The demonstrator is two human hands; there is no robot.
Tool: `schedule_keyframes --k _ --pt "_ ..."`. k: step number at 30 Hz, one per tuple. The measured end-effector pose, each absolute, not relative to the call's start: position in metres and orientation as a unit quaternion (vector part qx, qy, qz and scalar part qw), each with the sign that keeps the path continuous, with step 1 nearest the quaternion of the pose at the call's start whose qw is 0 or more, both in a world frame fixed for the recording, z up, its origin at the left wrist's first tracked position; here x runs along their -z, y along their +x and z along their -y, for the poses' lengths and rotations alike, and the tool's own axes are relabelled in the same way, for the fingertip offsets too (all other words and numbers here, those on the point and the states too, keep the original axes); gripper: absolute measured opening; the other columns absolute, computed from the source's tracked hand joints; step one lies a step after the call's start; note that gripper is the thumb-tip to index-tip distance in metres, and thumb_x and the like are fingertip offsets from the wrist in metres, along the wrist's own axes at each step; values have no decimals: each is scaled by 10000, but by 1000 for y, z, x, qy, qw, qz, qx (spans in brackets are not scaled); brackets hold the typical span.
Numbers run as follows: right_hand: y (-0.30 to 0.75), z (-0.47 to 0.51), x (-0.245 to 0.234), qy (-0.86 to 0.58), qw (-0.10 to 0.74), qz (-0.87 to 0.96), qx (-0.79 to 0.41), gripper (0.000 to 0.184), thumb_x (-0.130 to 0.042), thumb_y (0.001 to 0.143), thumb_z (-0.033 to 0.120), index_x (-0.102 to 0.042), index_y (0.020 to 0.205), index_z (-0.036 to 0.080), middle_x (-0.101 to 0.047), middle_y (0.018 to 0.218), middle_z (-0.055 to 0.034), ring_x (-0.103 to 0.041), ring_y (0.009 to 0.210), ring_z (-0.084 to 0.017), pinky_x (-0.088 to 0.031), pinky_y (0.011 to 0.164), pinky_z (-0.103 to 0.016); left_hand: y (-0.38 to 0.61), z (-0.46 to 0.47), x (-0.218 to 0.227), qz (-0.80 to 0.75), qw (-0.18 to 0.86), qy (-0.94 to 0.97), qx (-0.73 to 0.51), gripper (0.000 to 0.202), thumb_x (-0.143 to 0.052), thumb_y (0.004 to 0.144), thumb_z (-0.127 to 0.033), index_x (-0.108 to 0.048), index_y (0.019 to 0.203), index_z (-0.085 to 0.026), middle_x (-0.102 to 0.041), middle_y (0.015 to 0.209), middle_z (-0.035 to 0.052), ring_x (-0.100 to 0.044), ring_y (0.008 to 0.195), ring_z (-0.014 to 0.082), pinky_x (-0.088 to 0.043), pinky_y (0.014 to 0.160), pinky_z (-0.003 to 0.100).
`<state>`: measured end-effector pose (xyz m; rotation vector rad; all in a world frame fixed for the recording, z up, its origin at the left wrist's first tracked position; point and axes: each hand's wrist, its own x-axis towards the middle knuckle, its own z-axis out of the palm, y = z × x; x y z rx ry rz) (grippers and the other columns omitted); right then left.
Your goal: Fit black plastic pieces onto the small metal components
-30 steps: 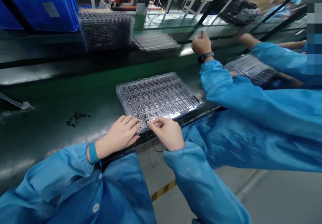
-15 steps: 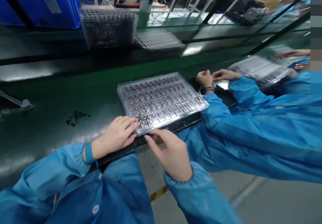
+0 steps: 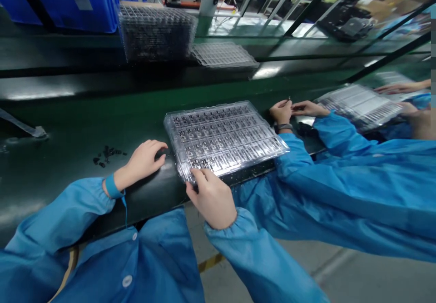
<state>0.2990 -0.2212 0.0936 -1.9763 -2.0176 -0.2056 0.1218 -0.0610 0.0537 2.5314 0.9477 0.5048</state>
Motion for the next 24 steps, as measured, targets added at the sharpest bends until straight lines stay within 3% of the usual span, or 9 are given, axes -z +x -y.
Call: schedule_keyframes --k 5,13,16,24 --pt "298 218 -99 -692 209 684 99 220 -594 846 209 -660 1054 184 -716 940 -62 -679 738 -185 -529 675 -291 131 51 -56 -338 179 906 -179 259 -527 916 -237 -632 1144 -171 -679 1053 77 -597 974 231 -475 880 377" --pt "300 217 -115 -693 228 673 122 218 -636 829 226 -659 1044 198 -716 896 -51 -659 660 -172 -535 662 -294 153 42 -56 -328 134 920 -166 400 -455 969 -303 -558 1338 -187 -622 1133 100 -570 1004 241 -459 858 377" --pt "300 216 -120 -696 228 669 122 215 -644 828 233 -659 1040 201 -708 860 -40 -608 579 -147 -528 647 -292 163 38 -58 -336 128 920 -157 419 -442 975 -336 -552 1354 -197 -599 1142 109 -560 1011 251 -451 844 378" --pt "303 216 -123 -707 229 659 115 219 -675 815 226 -657 1033 212 -684 808 -32 -598 593 -161 -523 649 -317 175 24 -57 -334 135 921 -147 402 -484 959 -404 -618 1290 -219 -545 1212 148 -541 1057 293 -431 818 394"
